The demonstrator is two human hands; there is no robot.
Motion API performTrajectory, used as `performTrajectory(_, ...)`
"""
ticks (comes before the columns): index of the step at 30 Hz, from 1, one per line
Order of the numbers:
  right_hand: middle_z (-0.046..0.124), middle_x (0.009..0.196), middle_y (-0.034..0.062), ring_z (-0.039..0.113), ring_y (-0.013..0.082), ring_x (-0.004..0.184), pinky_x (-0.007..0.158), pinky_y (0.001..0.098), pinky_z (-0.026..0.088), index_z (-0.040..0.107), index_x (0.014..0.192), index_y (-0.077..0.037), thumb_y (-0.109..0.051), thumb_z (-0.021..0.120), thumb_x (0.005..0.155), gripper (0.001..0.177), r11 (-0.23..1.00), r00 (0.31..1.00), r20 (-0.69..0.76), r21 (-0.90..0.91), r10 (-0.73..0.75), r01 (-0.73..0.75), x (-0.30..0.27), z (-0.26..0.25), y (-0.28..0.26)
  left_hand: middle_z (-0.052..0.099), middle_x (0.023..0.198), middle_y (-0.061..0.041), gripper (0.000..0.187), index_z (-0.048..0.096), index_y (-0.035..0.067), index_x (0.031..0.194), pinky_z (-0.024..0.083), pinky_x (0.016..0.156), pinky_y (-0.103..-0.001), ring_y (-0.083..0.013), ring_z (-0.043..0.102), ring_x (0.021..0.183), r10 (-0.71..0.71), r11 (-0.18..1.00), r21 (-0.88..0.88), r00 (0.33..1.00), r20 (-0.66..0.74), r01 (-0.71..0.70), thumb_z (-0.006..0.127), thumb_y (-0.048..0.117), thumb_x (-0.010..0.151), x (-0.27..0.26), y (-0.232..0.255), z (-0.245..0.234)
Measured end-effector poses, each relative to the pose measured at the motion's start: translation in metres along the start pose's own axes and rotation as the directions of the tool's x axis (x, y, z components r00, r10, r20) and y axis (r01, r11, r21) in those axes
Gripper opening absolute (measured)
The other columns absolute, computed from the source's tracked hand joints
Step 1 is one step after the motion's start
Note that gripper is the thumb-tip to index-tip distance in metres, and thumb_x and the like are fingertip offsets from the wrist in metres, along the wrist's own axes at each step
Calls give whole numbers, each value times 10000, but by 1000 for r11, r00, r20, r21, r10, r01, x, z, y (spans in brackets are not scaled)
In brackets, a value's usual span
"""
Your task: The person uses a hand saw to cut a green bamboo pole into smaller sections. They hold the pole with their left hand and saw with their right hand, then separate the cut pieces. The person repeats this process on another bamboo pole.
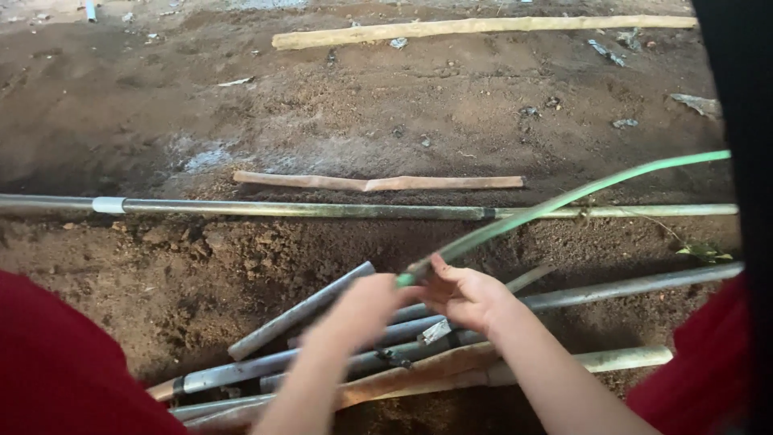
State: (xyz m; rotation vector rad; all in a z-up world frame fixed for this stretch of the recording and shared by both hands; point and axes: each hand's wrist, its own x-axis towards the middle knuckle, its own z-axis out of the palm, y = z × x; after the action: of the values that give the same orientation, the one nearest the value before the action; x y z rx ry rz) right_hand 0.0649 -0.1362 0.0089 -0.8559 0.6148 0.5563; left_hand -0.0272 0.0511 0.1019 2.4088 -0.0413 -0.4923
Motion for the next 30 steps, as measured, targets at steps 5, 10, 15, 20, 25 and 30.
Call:
performTrajectory(5,655,1481,204,638,379,1371,1192,541,477,631,1389,-52,-366,812,920,592,996,995,-86,-66,47,-53,-17,-16,-13,793,1302,-94,609,810,181,1193,532,1122,-450,-292,706,1314,-372,859,400,926,57,321,644,681,887,16,-96,-84)
performTrajectory(10,636,1508,160,650,363,1355,1164,572,514,672,1324,-95,-260,717,997,369,988,965,-251,-115,70,-101,22,-55,-19,371,1783,-177,770,606,268,1551,-12,1253,-742,-416,158,1697,-712,399,470,589,-382,787,833,499,852,36,-129,-96)
performTrajectory(15,511,1528,228,711,396,1253,1053,566,552,605,1365,-95,-176,666,948,430,974,953,-304,-212,5,-73,16,-49,-14,63,1794,-293,1092,228,195,1733,-132,1204,-749,-506,-70,1643,-527,717,249,740,-418,651,804,586,892,72,-87,-59)
performTrajectory(20,492,1453,241,738,416,1187,1000,565,584,601,1358,-54,-120,701,918,456,972,955,-293,-233,-44,-27,12,-56,-13,100,1779,-270,1092,186,187,1727,-106,1227,-744,-492,-66,1639,-324,837,309,864,-387,452,810,542,905,100,-53,-36)
performTrajectory(25,564,1269,224,770,416,1093,882,523,627,547,1394,-11,-134,732,945,502,929,932,-323,-367,-166,38,-16,-54,-5,285,1738,-164,1184,266,241,1702,-58,1266,-708,-429,70,1640,-206,821,479,943,-260,312,783,794,792,172,-60,-34)
performTrajectory(30,675,1141,201,809,409,1004,787,518,670,635,1331,-2,-172,791,914,477,875,919,-319,-480,-231,54,-16,-55,2,615,1454,-185,815,584,165,1446,200,1223,-573,-394,401,1484,-67,915,336,905,-420,224,500,825,975,189,-95,1)
